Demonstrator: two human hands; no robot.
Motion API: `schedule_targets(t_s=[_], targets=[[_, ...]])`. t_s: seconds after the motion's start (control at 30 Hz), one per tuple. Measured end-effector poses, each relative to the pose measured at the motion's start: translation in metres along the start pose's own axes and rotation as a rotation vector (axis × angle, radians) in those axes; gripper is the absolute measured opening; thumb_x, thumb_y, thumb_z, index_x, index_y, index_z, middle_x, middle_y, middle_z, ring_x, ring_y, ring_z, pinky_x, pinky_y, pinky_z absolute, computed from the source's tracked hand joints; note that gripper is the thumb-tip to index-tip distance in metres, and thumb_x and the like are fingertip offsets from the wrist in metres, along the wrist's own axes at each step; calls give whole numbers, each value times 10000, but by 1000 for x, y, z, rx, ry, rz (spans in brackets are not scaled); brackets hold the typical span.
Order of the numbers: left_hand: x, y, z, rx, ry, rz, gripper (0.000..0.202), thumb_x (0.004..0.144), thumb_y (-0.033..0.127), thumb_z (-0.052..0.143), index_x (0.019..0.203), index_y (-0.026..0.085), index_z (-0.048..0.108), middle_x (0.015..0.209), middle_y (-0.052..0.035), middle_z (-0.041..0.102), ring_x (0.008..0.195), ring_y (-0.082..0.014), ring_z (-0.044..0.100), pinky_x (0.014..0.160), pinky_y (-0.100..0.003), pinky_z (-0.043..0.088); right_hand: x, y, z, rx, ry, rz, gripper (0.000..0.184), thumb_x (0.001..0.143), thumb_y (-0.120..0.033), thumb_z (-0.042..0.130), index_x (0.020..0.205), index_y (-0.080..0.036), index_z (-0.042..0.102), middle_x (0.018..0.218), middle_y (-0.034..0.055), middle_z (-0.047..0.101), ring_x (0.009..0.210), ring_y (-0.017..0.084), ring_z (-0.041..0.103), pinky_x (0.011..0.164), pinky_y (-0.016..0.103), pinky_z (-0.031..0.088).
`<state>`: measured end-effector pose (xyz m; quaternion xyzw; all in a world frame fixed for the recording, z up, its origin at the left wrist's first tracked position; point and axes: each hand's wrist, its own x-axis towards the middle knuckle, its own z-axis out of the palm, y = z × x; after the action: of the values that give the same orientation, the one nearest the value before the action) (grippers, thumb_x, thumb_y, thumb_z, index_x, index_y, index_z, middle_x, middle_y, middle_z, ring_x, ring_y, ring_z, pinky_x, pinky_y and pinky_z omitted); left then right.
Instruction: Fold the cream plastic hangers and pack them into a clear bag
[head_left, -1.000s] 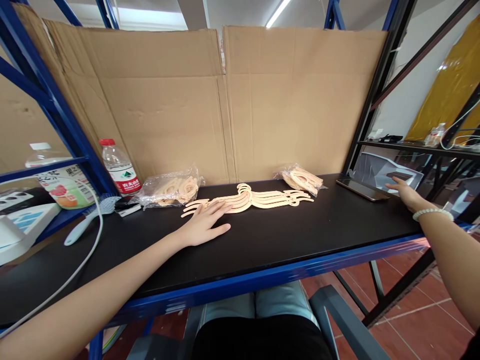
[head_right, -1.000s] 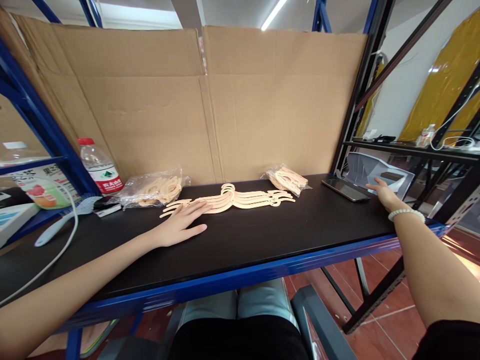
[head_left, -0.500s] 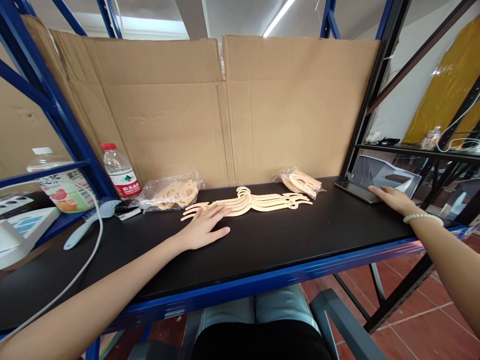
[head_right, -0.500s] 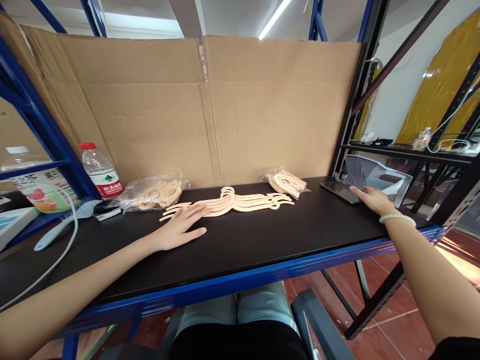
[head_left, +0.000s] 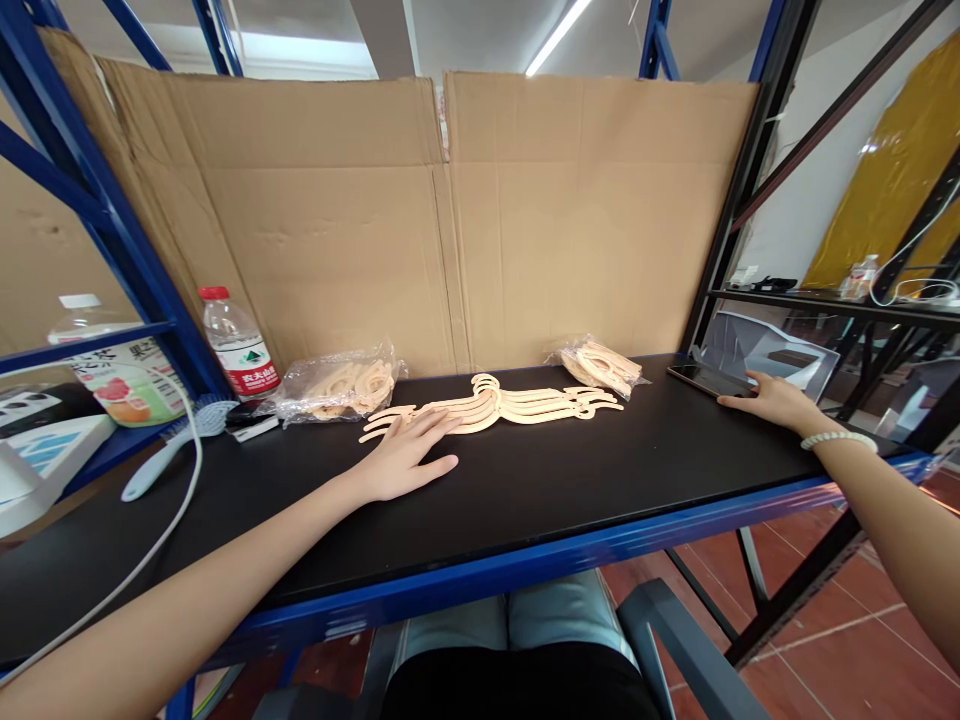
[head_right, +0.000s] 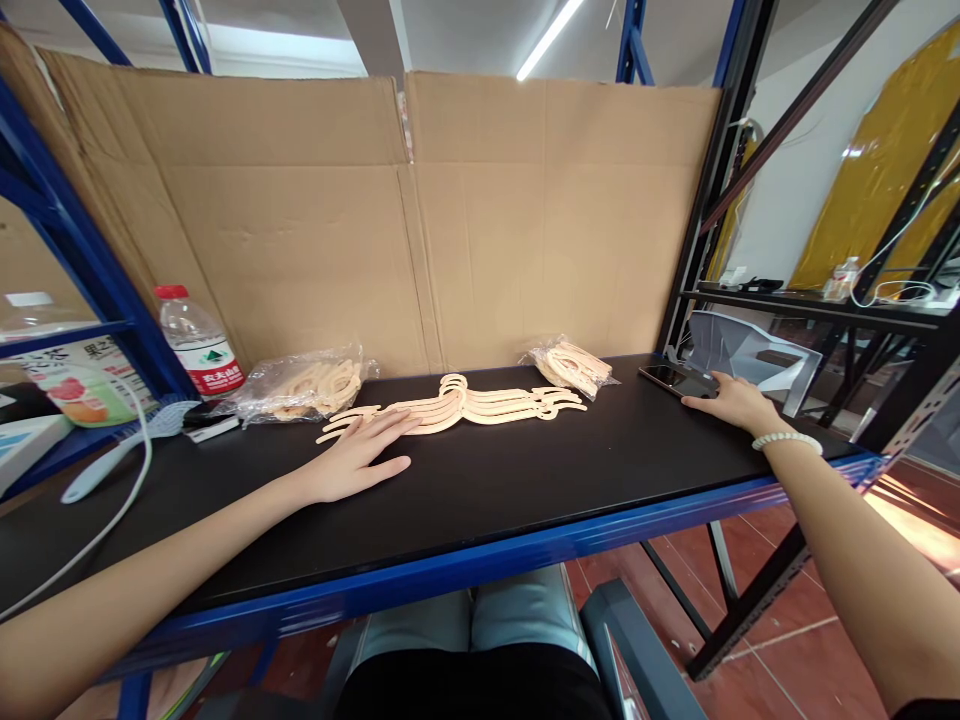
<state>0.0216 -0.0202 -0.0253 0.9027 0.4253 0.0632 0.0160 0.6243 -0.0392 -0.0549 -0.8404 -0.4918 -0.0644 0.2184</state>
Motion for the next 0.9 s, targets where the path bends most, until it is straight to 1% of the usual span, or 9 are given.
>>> schedule_targets(t_s=[0.1, 0.13, 0.43, 0.53, 0.6, 0.67, 0.73, 0.83, 0.9], targets=[[-1, -1, 0, 5, 9, 4, 657, 919, 656, 283, 1491, 334, 254, 1575, -51, 220, 1456, -301, 142, 1128, -620, 90, -8, -5, -2, 13, -103, 3, 863, 731, -558, 624, 1411, -96, 360, 1065, 202, 619, 1022, 348, 590, 859, 374, 430], [-1, -2, 1, 7, 11, 4, 656, 919, 656, 285, 1491, 337, 253, 1574, -51, 221, 1455, -301, 147, 1129, -619, 91, -12, -7, -3, 22, -101, -10, 871, 732, -578, 612, 1419, -115, 345, 1074, 198, 609, 1017, 343, 594, 858, 374, 433], [-2, -6, 3, 34, 25, 23, 638, 931, 609, 338, 1502, 353, 214, 1576, -32, 201, 1447, -310, 169, 1136, -609, 85, -29, -16, -1, 34, -63, -115, 926, 690, -668, 587, 1426, -177, 316, 1085, 164, 550, 1053, 334, 571, 915, 391, 440], [-3, -9, 4, 51, 56, 45, 628, 927, 583, 382, 1497, 367, 226, 1568, -18, 230, 1439, -312, 197, 1137, -598, 132, -47, -26, -9, 36, -72, -136, 944, 700, -689, 571, 1442, -173, 297, 1052, 144, 539, 995, 321, 585, 884, 400, 456], [-4, -12, 5, 72, 101, 73, 605, 934, 543, 401, 1492, 373, 238, 1558, -12, 263, 1427, -306, 236, 1136, -587, 164, -67, -35, -16, -7, -78, -205, 886, 772, -703, 487, 1468, -199, 272, 945, 103, 531, 929, 314, 592, 835, 419, 467], [-5, -14, 7, 95, 120, 90, 612, 932, 507, 431, 1493, 380, 224, 1548, -5, 292, 1419, -302, 259, 1133, -581, 194, -90, -44, -22, -56, -70, -282, 779, 822, -700, 425, 1468, -284, 300, 872, 60, 506, 809, 279, 599, 757, 410, 478], [-7, -16, 10, 111, 131, 104, 637, 922, 484, 460, 1496, 399, 195, 1550, 12, 288, 1417, -298, 269, 1134, -577, 207, -111, -52, -25, -75, -45, -368, 739, 831, -696, 420, 1452, -303, 346, 851, 51, 510, 762, 254, 592, 704, 389, 481], [-9, -18, 13, 104, 203, 85, 635, 919, 460, 447, 1494, 417, 183, 1551, 43, 284, 1419, -288, 270, 1145, -569, 194, -132, -58, -27, -92, -18, -452, 635, 850, -665, 425, 1379, -316, 452, 935, 73, 561, 858, 269, 588, 735, 397, 480], [-10, -20, 15, 92, 217, 85, 626, 910, 442, 435, 1486, 439, 191, 1542, 72, 298, 1413, -286, 287, 1148, -571, 188, -136, -59, -28, -85, -19, -450, 569, 866, -651, 414, 1306, -306, 517, 1005, 85, 583, 908, 276, 581, 767, 410, 477]])
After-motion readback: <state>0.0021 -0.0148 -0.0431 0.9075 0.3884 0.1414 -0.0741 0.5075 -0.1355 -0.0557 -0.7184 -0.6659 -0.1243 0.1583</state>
